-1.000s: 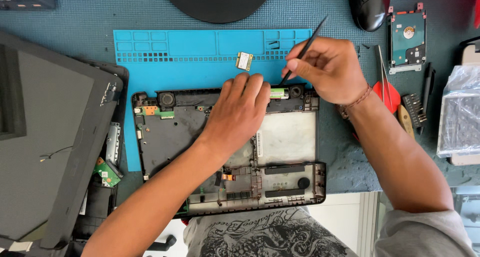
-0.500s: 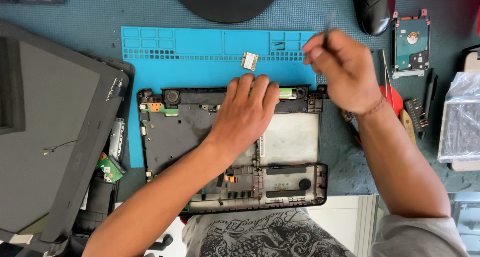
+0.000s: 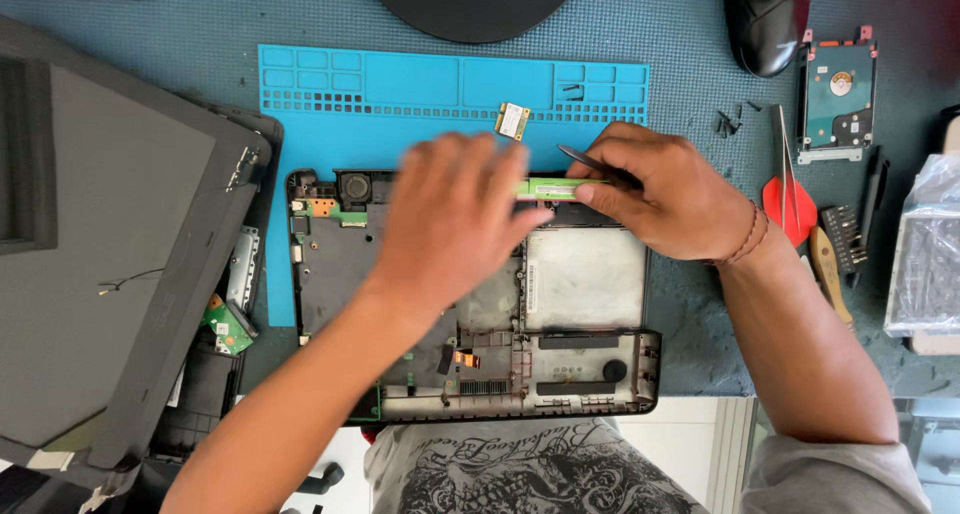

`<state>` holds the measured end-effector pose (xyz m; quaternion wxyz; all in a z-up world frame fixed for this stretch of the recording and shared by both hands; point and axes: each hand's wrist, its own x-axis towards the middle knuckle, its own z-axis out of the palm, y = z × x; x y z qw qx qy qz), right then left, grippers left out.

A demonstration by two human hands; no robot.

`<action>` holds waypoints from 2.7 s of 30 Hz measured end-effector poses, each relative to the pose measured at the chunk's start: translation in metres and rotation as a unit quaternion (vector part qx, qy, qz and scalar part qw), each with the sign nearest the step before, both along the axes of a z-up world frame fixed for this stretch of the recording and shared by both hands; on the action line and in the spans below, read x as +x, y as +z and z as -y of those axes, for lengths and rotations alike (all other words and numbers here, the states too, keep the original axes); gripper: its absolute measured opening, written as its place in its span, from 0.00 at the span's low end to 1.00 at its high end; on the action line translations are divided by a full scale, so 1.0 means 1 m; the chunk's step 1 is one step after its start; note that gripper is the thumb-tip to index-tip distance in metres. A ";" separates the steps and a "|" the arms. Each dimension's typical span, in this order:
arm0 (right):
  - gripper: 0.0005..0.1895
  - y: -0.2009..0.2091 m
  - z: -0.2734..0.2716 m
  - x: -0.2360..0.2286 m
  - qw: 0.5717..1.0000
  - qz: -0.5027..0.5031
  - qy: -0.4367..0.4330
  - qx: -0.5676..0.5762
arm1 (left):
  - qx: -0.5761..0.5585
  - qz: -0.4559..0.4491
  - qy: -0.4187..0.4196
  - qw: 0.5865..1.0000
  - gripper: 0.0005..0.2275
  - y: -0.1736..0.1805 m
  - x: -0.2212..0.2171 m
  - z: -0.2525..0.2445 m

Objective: The person disassembles a laptop by removing the battery, motherboard, and keyboard. They use a prying tool to detach components and place them on a blue mat. The person then handles a separate laptop lid and keyboard assembly, comparing it to the disassembled unit.

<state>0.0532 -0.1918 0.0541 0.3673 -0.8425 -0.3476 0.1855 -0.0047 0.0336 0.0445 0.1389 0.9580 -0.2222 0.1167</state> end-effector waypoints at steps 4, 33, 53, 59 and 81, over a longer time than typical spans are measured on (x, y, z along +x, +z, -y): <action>0.07 0.002 0.003 0.000 0.999 -0.021 0.014 0.023 | -0.018 -0.065 0.109 0.992 0.28 0.019 -0.011 -0.056; 0.24 0.017 -0.124 0.029 0.970 -0.077 0.077 -0.216 | -0.235 -0.196 0.129 0.943 0.19 -0.005 -0.047 -0.102; 0.12 0.023 -0.125 0.016 0.985 -0.083 0.136 -0.058 | -0.217 0.056 0.139 0.965 0.18 0.002 -0.065 -0.082; 0.14 0.019 -0.125 0.017 0.983 -0.077 0.137 -0.090 | -0.200 0.075 0.095 0.972 0.09 0.002 -0.068 -0.090; 0.13 0.023 -0.130 0.018 0.983 -0.068 0.139 -0.098 | -0.196 -0.010 0.178 0.964 0.11 0.009 -0.070 -0.090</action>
